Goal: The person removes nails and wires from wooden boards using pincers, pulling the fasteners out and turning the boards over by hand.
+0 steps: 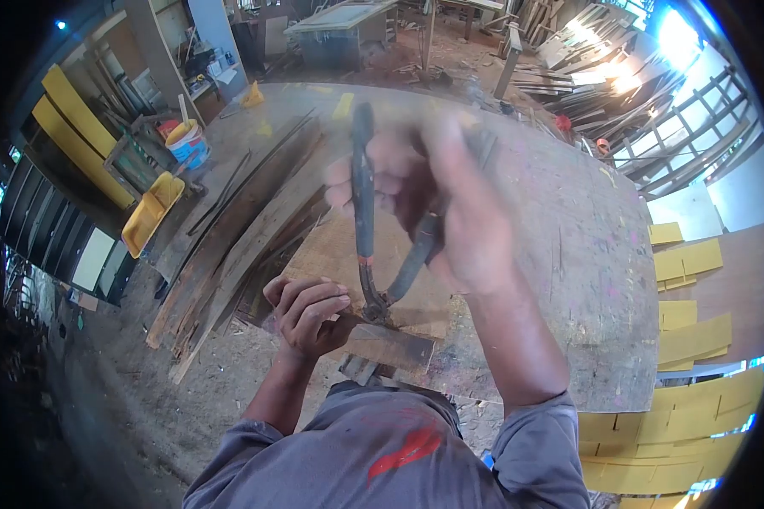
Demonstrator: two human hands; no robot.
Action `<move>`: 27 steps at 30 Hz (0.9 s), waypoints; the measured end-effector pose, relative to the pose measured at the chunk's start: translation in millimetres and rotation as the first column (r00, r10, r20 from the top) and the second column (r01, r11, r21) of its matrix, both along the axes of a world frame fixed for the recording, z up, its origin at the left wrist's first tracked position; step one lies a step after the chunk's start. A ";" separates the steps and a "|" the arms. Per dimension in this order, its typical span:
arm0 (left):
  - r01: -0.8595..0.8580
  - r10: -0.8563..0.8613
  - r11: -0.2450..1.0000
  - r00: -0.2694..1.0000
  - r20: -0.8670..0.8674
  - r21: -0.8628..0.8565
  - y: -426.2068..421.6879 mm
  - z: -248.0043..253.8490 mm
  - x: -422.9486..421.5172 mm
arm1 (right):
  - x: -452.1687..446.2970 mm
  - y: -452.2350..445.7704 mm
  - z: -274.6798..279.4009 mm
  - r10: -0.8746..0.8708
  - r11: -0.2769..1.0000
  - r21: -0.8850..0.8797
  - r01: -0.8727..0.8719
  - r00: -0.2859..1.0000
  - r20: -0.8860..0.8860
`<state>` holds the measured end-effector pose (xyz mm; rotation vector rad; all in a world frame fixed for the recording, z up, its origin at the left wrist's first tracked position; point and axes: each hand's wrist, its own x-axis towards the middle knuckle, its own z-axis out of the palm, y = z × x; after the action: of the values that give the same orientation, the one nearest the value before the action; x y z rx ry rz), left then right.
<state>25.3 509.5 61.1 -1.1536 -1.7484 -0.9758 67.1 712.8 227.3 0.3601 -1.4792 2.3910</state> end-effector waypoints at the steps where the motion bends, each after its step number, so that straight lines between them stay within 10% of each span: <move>1: -0.004 0.004 1.000 1.000 -0.005 -0.005 0.0 2.8 -0.6 | -0.2 -8.7 4.3 -0.045 0.998 0.032 0.044 0.999 0.004; 9: -0.023 0.023 1.000 1.000 0.001 0.012 8.0 25.4 -8.2 | 32.5 -19.2 30.7 -0.124 0.984 0.122 0.132 0.989 -0.075; 17: -0.050 0.053 0.984 0.999 -0.009 0.173 27.2 62.0 -19.8 | 59.4 18.9 21.7 -0.105 0.992 -0.016 0.124 0.763 -0.638; 24: 0.043 -0.040 0.997 0.998 -0.043 0.059 27.0 60.5 -12.3 | 74.8 50.3 42.4 -0.630 0.776 -0.306 0.552 0.708 -0.319; 27: 0.040 -0.037 0.998 0.998 -0.054 0.051 25.0 51.0 -12.1 | 70.8 59.8 31.7 -0.491 0.864 -0.279 0.418 0.822 -0.289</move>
<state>13.2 534.5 112.1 -1.1735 -1.6549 -0.9998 137.9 772.6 259.0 0.3174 -1.0071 1.9409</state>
